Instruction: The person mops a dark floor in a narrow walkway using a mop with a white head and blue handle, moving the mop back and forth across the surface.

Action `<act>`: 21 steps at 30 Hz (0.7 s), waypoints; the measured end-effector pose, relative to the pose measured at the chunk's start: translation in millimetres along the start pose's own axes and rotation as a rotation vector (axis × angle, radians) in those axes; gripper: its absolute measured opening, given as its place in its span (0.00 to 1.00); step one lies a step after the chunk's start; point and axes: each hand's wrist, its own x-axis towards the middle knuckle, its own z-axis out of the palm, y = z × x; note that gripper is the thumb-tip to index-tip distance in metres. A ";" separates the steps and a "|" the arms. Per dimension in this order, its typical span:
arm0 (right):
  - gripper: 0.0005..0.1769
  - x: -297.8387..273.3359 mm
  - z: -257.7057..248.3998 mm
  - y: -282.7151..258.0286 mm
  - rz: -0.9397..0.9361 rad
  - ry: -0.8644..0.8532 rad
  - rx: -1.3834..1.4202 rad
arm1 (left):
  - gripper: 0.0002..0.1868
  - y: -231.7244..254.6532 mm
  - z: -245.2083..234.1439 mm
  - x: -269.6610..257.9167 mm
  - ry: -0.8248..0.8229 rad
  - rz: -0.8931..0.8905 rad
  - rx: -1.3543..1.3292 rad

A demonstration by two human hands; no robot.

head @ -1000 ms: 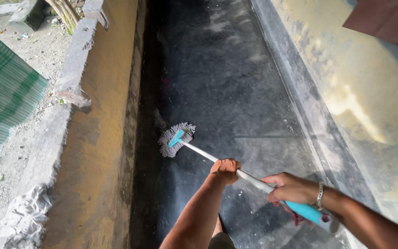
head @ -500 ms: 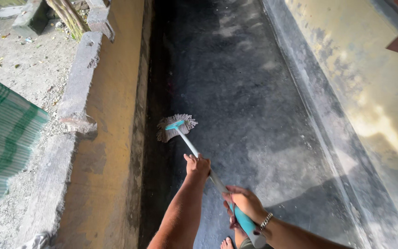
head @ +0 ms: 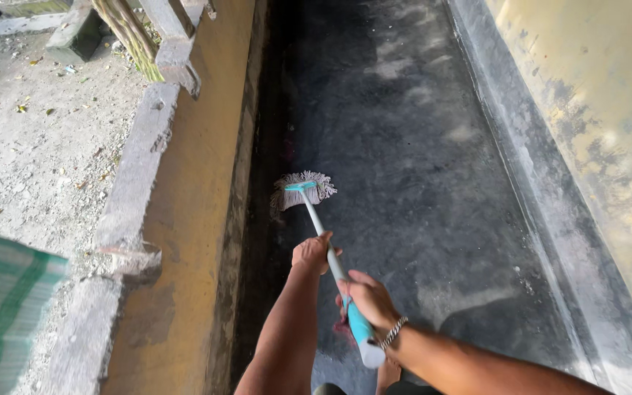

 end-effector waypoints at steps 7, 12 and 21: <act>0.35 92.8 31.6 -57.7 -0.057 -0.051 -0.066 | 0.37 -21.5 -36.6 62.7 0.053 -0.037 -0.202; 0.38 141.6 44.8 -86.8 -0.030 0.081 -0.112 | 0.42 -38.5 -89.9 74.9 -0.108 0.148 -0.078; 0.24 164.4 71.3 -91.7 -0.047 0.212 -0.189 | 0.44 -61.0 -130.8 59.0 -0.339 0.164 0.032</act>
